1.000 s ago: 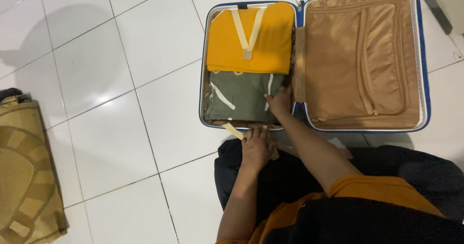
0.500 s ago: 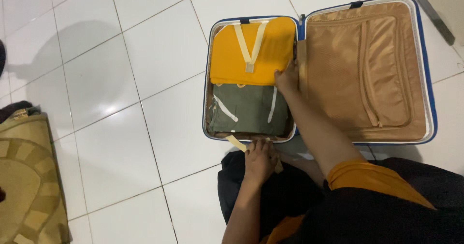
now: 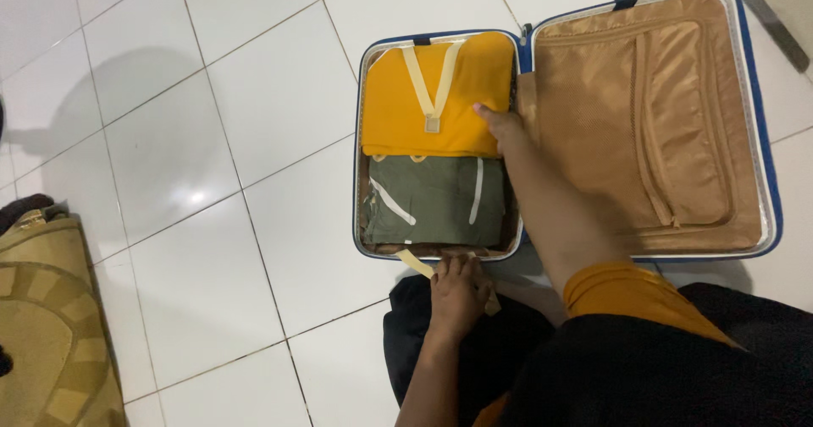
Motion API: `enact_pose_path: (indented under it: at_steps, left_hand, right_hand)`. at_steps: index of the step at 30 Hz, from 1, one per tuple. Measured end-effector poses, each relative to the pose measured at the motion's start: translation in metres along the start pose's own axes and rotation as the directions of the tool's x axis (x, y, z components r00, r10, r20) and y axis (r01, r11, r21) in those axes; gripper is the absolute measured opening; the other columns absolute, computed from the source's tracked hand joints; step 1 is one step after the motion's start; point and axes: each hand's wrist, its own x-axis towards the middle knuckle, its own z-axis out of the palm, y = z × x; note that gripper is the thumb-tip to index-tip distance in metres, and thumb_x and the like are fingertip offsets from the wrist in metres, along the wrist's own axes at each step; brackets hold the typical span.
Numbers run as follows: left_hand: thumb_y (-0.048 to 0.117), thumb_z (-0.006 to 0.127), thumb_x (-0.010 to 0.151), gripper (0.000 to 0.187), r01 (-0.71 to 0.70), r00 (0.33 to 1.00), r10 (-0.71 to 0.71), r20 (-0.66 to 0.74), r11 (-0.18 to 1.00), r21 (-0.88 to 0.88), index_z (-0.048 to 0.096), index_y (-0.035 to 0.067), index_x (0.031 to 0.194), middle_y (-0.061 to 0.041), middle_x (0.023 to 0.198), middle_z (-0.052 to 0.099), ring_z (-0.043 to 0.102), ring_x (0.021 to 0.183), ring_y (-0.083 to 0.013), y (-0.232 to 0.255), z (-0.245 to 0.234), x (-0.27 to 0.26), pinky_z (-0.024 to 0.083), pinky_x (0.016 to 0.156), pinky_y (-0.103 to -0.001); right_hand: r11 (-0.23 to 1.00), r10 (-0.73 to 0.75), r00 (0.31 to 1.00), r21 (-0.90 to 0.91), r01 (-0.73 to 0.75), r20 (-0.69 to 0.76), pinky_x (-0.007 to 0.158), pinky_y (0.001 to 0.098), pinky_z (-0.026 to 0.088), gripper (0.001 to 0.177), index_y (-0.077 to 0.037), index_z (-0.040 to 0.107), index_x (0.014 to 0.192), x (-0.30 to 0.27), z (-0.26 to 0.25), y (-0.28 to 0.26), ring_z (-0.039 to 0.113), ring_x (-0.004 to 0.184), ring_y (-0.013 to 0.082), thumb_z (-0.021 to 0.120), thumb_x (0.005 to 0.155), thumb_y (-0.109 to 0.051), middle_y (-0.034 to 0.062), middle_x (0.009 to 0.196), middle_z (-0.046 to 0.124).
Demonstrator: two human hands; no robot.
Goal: The person unpacks a blue suitcase by removing toiletries and folded clothes, placing them into a nearby cabinet. The person then secures the suitcase straps, closes the suitcase, and moves it aside.
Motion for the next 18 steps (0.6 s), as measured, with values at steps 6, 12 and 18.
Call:
enact_pose_path:
  at_steps: [6,12,18]
  left_hand:
    - [0.029,0.082,0.079,0.058,-0.016,1.0,0.016,-0.019,1.0,-0.021,0.065,0.01,0.131,-0.012,0.13,0.059,0.047,0.129,-0.0388,0.003,-0.006,0.003,0.041,0.102,-0.054]
    - [0.03,0.08,0.081,0.062,0.045,0.997,-0.045,0.06,0.999,-0.01,0.061,0.009,0.137,-0.011,0.13,0.059,0.048,0.126,-0.0379,0.004,-0.004,0.006,0.041,0.103,-0.053]
    - [0.028,0.082,0.079,0.064,-0.016,1.0,0.016,0.007,1.0,0.017,0.062,0.007,0.136,-0.014,0.131,0.059,0.045,0.128,-0.0418,0.005,-0.001,0.007,0.04,0.102,-0.054]
  right_hand:
    - [0.992,-0.129,0.987,-0.003,0.13,0.095,0.11,0.0448,0.039,0.095,-0.003,0.052,0.147,0.001,0.001,-0.008,0.051,0.138,0.0342,0.081,0.075,-0.058,0.0179,0.15,0.057]
    - [0.791,-0.512,0.85,-0.452,0.412,-0.123,0.11,0.0481,0.046,0.092,0.004,0.052,0.143,-0.043,0.036,-0.007,0.054,0.134,0.0411,0.082,0.082,-0.059,0.0288,0.146,0.052]
    - [0.594,-0.725,0.689,-0.531,0.605,-0.026,0.103,0.0554,0.043,0.09,0.003,0.044,0.141,-0.096,0.073,-0.019,0.047,0.129,0.0496,0.086,0.077,-0.044,0.0319,0.142,0.04]
